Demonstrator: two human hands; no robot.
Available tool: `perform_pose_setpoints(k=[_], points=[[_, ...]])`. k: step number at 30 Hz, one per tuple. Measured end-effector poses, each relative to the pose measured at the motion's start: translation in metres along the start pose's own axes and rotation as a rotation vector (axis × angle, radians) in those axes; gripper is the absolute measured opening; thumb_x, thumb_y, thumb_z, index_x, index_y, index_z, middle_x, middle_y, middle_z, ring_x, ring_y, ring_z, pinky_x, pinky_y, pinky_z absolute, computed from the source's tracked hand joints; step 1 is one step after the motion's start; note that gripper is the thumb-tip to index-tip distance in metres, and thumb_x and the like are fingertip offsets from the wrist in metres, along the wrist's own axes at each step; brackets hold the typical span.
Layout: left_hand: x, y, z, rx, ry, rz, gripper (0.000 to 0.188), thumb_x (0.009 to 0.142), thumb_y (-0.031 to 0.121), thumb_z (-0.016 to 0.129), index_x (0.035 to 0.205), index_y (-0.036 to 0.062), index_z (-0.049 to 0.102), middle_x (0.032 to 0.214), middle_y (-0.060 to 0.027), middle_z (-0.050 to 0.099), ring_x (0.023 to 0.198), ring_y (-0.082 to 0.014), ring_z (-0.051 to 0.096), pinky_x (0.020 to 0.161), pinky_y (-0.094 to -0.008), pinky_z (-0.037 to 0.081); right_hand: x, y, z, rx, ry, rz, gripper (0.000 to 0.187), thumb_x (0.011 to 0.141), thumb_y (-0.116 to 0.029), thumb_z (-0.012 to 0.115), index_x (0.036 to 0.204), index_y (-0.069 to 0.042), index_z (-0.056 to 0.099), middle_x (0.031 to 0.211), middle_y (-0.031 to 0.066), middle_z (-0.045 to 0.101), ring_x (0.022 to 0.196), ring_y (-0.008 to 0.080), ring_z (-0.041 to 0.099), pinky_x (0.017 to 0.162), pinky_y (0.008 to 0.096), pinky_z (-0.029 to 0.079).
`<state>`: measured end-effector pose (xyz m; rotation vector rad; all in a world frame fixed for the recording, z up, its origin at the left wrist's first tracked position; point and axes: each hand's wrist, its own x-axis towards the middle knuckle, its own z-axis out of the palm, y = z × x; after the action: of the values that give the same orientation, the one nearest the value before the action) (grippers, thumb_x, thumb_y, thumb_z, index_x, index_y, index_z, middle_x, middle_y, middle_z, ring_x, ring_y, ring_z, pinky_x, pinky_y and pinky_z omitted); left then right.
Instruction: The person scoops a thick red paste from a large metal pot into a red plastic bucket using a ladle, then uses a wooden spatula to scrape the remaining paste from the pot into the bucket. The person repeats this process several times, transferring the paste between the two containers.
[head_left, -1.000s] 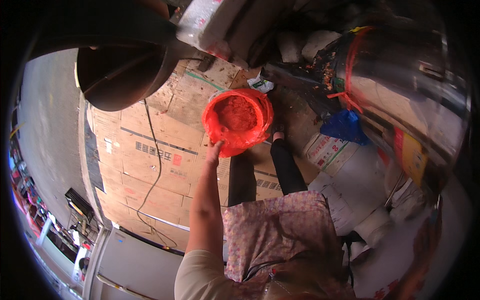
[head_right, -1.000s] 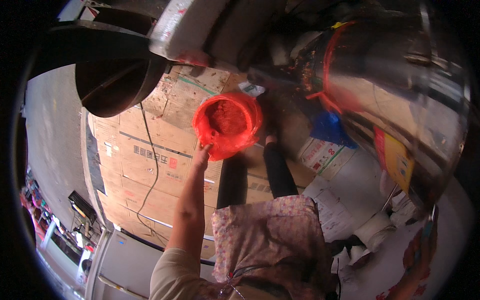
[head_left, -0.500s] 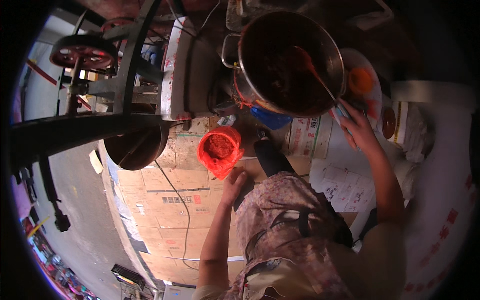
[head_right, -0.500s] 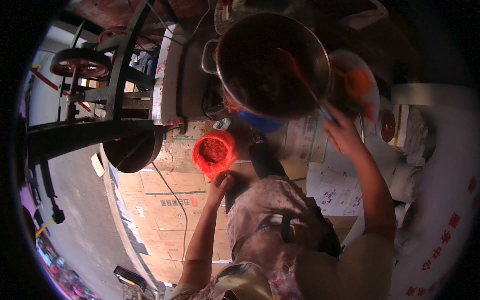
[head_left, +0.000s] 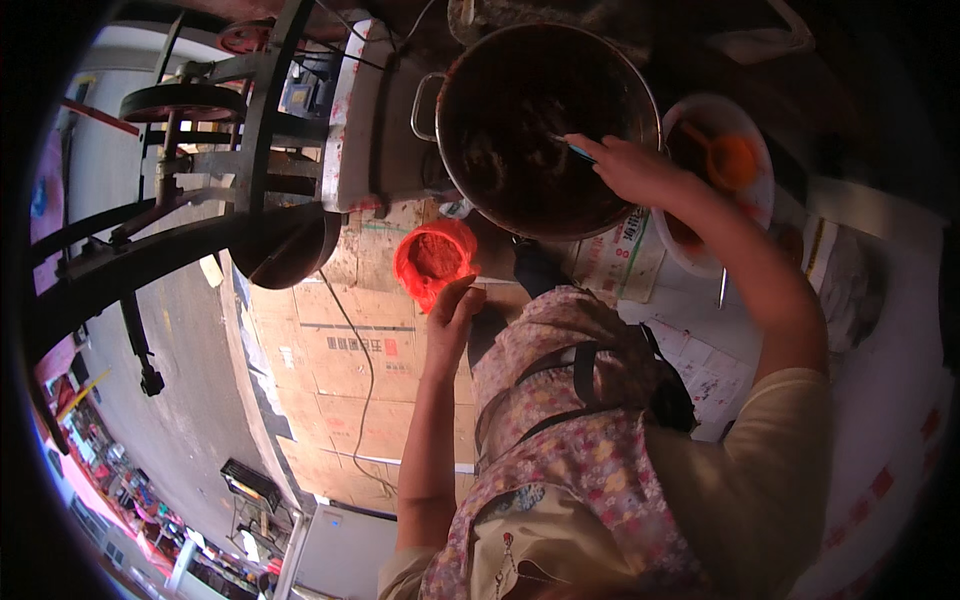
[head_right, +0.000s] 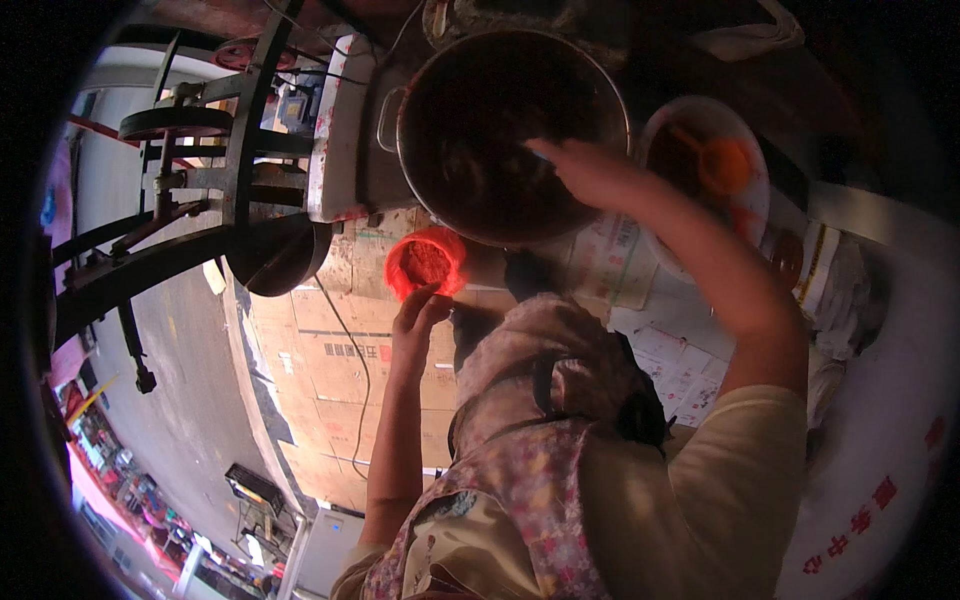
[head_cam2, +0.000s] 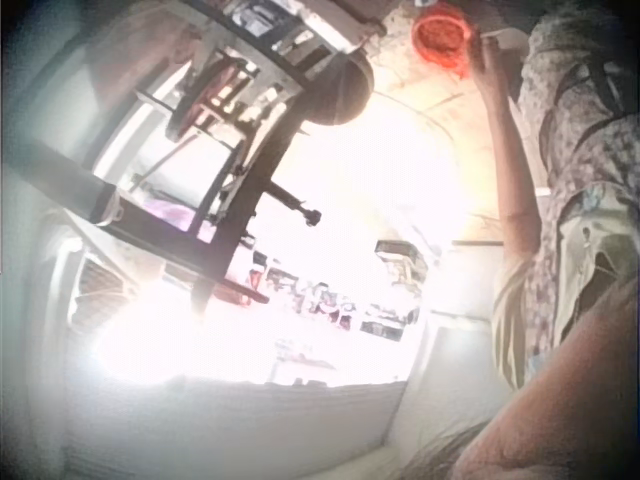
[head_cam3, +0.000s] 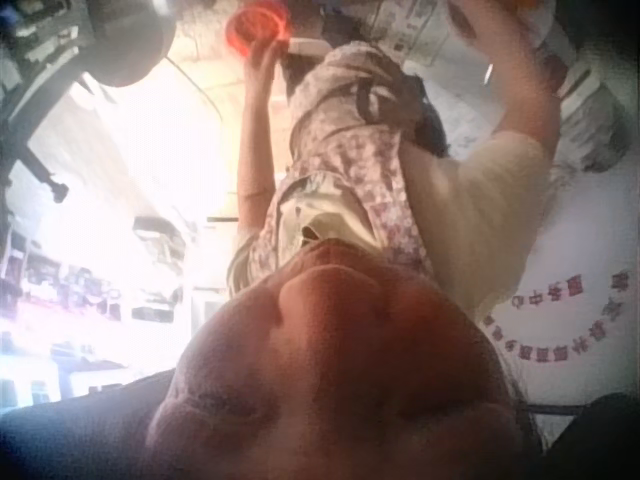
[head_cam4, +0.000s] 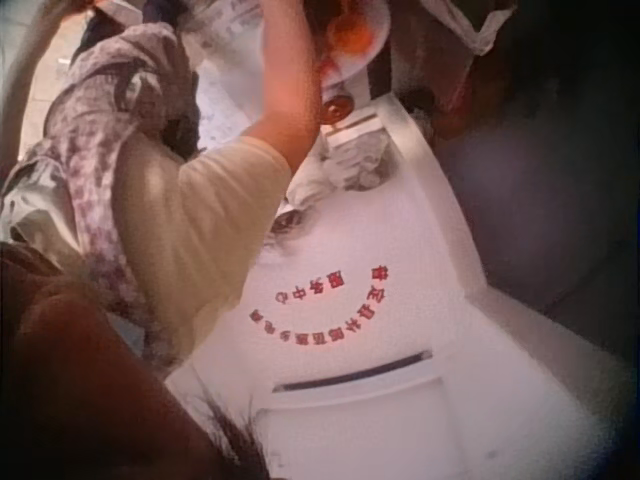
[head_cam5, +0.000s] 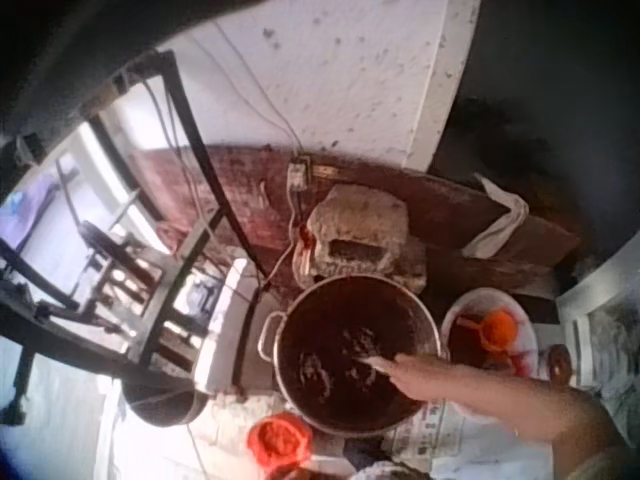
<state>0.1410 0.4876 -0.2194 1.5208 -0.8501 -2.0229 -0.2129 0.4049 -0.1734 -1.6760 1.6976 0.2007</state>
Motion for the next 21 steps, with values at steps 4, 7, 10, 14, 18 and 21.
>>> perform_pose_setpoints(k=[4, 7, 10, 14, 18, 21], points=[[-0.003, -0.002, 0.027, 0.055, -0.010, 0.001, 0.032, 0.094, 0.015, 0.056, 0.121, -0.0012, 0.057, 0.101, -0.0084, 0.066, 0.096, -0.0142, 0.061, 0.088, -0.0281, 0.047, 0.037, -0.010, 0.008, -0.303, -0.117, -0.121, 0.059, 0.087, -0.001, 0.045, 0.144, -0.006, 0.032, 0.099, 0.0232, 0.061, 0.087, 0.0370, 0.063, 0.075, 0.0434, 0.051], [-0.005, -0.002, 0.042, 0.023, 0.007, 0.010, 0.031, 0.094, 0.015, 0.056, 0.120, -0.0010, 0.059, 0.103, -0.0083, 0.066, 0.097, -0.0143, 0.061, 0.088, -0.0276, 0.047, 0.048, -0.012, 0.027, -0.287, -0.197, -0.101, 0.060, 0.081, 0.001, 0.045, 0.140, 0.005, 0.032, 0.097, 0.0242, 0.063, 0.089, 0.0375, 0.064, 0.074, 0.0442, 0.051], [-0.004, -0.002, 0.049, 0.009, 0.028, -0.015, 0.035, 0.093, 0.017, 0.060, 0.122, -0.0012, 0.055, 0.105, -0.0068, 0.064, 0.096, -0.0126, 0.059, 0.087, -0.0262, 0.046, 0.047, -0.011, 0.032, -0.327, -0.264, -0.090, 0.059, 0.081, -0.001, 0.046, 0.137, 0.011, 0.033, 0.095, 0.0250, 0.065, 0.092, 0.0374, 0.064, 0.076, 0.0442, 0.051], [-0.005, -0.004, 0.052, -0.028, 0.056, -0.085, 0.034, 0.092, 0.017, 0.060, 0.121, -0.0013, 0.057, 0.104, -0.0074, 0.065, 0.095, -0.0135, 0.060, 0.086, -0.0267, 0.048, 0.040, -0.016, 0.023, -0.342, -0.394, -0.164, 0.040, 0.078, -0.001, 0.049, 0.117, 0.009, 0.047, 0.095, 0.0239, 0.066, 0.091, 0.0376, 0.064, 0.074, 0.0436, 0.052], [-0.009, -0.004, 0.050, -0.005, 0.088, -0.070, 0.031, 0.093, 0.016, 0.057, 0.118, -0.0019, 0.059, 0.103, -0.0077, 0.066, 0.094, -0.0144, 0.062, 0.086, -0.0276, 0.048, 0.042, -0.030, 0.014, -0.373, -0.540, -0.172, 0.036, 0.079, -0.003, 0.050, 0.113, 0.008, 0.052, 0.100, 0.0243, 0.065, 0.094, 0.0367, 0.063, 0.075, 0.0432, 0.052], [-0.011, -0.002, 0.049, -0.010, 0.103, -0.073, 0.030, 0.093, 0.016, 0.058, 0.117, -0.0015, 0.060, 0.103, -0.0073, 0.066, 0.095, -0.0143, 0.062, 0.087, -0.0275, 0.048, 0.052, -0.032, 0.008, -0.378, -0.750, -0.113, 0.050, 0.081, -0.006, 0.049, 0.129, 0.009, 0.044, 0.106, 0.0262, 0.063, 0.098, 0.0369, 0.062, 0.077, 0.0433, 0.051]])
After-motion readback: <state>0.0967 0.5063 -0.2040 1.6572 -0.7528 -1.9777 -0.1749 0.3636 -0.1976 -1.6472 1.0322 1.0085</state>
